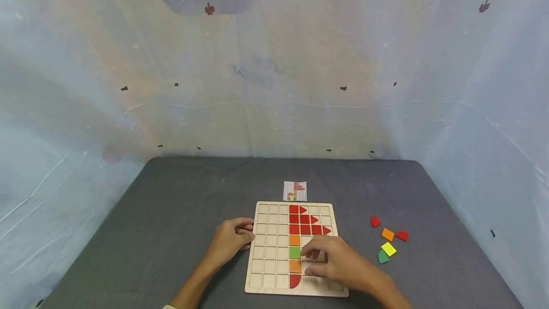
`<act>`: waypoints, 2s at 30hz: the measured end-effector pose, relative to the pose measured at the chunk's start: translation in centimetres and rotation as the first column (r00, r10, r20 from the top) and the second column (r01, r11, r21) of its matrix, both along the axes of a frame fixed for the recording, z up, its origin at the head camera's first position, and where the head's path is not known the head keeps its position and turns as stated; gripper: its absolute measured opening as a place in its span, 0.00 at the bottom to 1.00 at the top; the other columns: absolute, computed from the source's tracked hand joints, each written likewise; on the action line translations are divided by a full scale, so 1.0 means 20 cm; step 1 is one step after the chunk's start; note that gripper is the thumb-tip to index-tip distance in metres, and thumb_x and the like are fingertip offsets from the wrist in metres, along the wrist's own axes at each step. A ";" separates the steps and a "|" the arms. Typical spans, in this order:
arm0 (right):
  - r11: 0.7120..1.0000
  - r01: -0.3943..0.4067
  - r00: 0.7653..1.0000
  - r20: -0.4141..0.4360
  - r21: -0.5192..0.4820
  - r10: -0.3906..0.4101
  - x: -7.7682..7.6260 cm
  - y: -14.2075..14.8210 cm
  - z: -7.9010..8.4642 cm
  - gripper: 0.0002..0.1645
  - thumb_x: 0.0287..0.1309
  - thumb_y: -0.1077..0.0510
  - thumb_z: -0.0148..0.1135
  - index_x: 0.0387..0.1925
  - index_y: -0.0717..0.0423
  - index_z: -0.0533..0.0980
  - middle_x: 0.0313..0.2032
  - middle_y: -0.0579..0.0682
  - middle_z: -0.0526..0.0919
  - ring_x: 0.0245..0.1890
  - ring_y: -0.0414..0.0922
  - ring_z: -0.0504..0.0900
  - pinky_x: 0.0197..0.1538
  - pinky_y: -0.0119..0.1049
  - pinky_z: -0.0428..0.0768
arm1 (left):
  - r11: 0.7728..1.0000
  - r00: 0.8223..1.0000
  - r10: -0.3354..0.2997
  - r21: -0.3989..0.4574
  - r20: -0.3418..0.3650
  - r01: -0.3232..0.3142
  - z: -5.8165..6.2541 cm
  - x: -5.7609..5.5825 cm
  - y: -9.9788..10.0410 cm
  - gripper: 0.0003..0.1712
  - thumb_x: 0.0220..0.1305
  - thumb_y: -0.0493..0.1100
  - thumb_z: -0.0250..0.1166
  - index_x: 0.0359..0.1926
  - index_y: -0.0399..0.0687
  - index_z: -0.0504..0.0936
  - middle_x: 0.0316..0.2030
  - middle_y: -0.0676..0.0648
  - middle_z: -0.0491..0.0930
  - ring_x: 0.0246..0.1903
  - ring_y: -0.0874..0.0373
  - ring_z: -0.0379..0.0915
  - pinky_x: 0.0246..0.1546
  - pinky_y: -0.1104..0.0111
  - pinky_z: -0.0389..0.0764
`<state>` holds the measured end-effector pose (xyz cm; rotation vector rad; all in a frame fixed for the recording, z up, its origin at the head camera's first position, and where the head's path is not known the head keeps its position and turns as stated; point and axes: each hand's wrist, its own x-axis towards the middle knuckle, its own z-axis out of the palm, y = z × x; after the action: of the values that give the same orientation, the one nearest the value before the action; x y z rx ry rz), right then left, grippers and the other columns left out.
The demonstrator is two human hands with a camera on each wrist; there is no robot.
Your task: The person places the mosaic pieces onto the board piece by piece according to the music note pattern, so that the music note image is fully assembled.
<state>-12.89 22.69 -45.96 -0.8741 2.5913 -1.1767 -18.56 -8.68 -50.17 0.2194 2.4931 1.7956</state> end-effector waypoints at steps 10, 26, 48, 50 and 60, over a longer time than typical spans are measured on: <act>0.993 0.109 0.990 -0.081 -0.037 -0.112 0.02 0.18 0.02 0.20 0.63 0.53 0.76 0.54 0.52 0.84 0.43 0.45 0.87 0.39 0.41 0.83 0.36 0.33 0.83 | 1.000 1.000 -0.003 0.009 0.005 0.003 0.00 0.00 0.00 0.21 0.59 0.29 0.69 0.55 0.30 0.85 0.42 0.41 0.86 0.36 0.57 0.84 0.30 0.71 0.89; 0.921 0.386 0.910 -0.181 0.051 -0.372 0.08 0.57 0.04 0.23 0.60 0.54 0.78 0.56 0.50 0.83 0.44 0.44 0.89 0.41 0.36 0.85 0.37 0.31 0.82 | 1.000 1.000 0.000 -0.009 -0.009 0.000 -0.01 0.00 0.00 0.20 0.60 0.29 0.69 0.54 0.29 0.85 0.42 0.40 0.86 0.35 0.57 0.83 0.29 0.71 0.89; 0.892 0.366 0.931 -0.088 0.265 -0.355 0.07 0.84 -0.03 0.28 0.51 0.61 0.81 0.56 0.57 0.83 0.40 0.41 0.82 0.37 0.29 0.75 0.35 0.31 0.79 | 1.000 1.000 0.008 -0.001 0.007 -0.008 0.00 0.00 0.00 0.20 0.59 0.29 0.70 0.54 0.30 0.85 0.42 0.41 0.85 0.36 0.57 0.84 0.29 0.71 0.89; 0.875 0.374 0.927 -0.096 0.306 -0.363 0.06 0.85 -0.03 0.26 0.51 0.60 0.81 0.53 0.56 0.84 0.39 0.39 0.81 0.35 0.29 0.74 0.35 0.31 0.78 | 1.000 1.000 0.008 0.000 0.007 -0.008 0.00 0.00 0.00 0.20 0.59 0.29 0.70 0.54 0.30 0.85 0.42 0.41 0.85 0.36 0.57 0.83 0.29 0.71 0.89; 0.853 0.387 0.921 -0.106 0.350 -0.375 0.06 0.85 -0.04 0.15 0.52 0.55 0.82 0.42 0.50 0.86 0.34 0.37 0.78 0.32 0.27 0.71 0.33 0.31 0.75 | 1.000 1.000 0.008 -0.005 0.002 -0.008 0.00 0.00 0.00 0.21 0.60 0.29 0.70 0.55 0.30 0.85 0.42 0.40 0.85 0.35 0.57 0.83 0.28 0.71 0.89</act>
<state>-11.71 39.72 -46.66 -0.3105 2.9619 -0.7041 -18.56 -8.64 -50.23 0.2073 2.5006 1.7919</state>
